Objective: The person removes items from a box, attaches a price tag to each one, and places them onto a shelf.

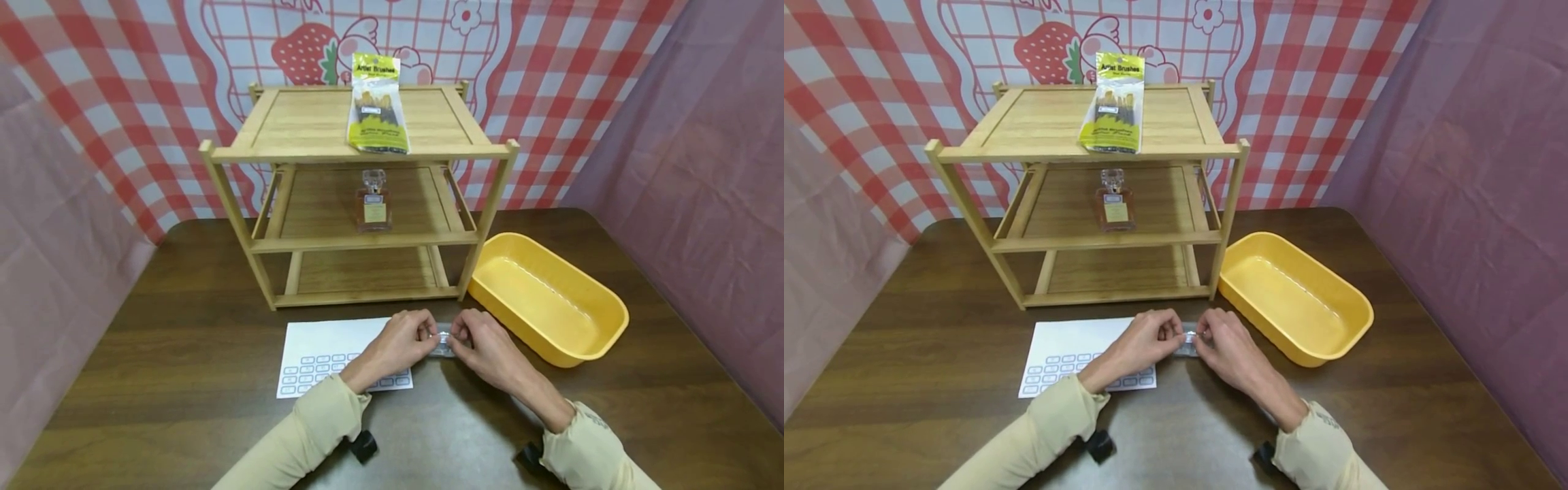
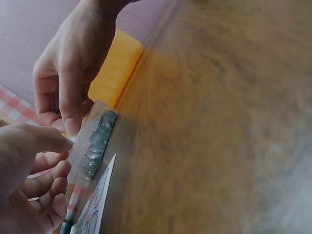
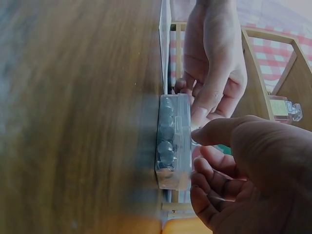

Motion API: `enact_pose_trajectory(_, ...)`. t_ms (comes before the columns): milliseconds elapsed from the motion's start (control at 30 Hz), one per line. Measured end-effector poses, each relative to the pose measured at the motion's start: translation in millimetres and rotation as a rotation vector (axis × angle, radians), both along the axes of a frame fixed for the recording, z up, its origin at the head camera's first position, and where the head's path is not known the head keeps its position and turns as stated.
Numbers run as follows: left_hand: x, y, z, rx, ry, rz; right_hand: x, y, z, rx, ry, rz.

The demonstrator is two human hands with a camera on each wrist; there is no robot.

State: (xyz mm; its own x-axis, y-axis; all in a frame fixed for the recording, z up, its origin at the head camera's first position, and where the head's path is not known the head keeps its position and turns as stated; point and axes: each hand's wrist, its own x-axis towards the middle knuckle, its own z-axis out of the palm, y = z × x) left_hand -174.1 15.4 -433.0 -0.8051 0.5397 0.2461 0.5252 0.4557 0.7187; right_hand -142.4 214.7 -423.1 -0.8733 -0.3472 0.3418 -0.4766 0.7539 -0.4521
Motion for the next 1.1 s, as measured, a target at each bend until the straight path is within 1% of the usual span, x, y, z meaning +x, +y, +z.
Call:
enact_pose_trajectory(267, 0.6, -0.2, 1.5, 0.008, -0.041, -0.003, -0.7, 0.1, -2.0, 0.005, 0.023, 0.008)
enact_pose_trajectory(433, 0.2, 0.6, 1.6, -0.004, -0.037, 0.004, 0.1, -0.2, -1.3, 0.006, 0.04, 0.008)
enact_pose_trajectory(600, 0.5, 1.4, 1.5, -0.017, -0.042, 0.012, -0.7, -1.2, -1.7, 0.002, 0.022, 0.002)
enact_pose_trajectory(733, 0.5, 0.7, 1.0, -0.015, -0.035, 0.016, -1.1, -1.8, -1.9, 0.006, 0.027, -0.001)
enact_pose_trajectory(1100, 1.1, -0.5, 1.7, -0.005, -0.047, 0.013, -0.3, -1.3, -0.8, 0.01, 0.03, -0.004)
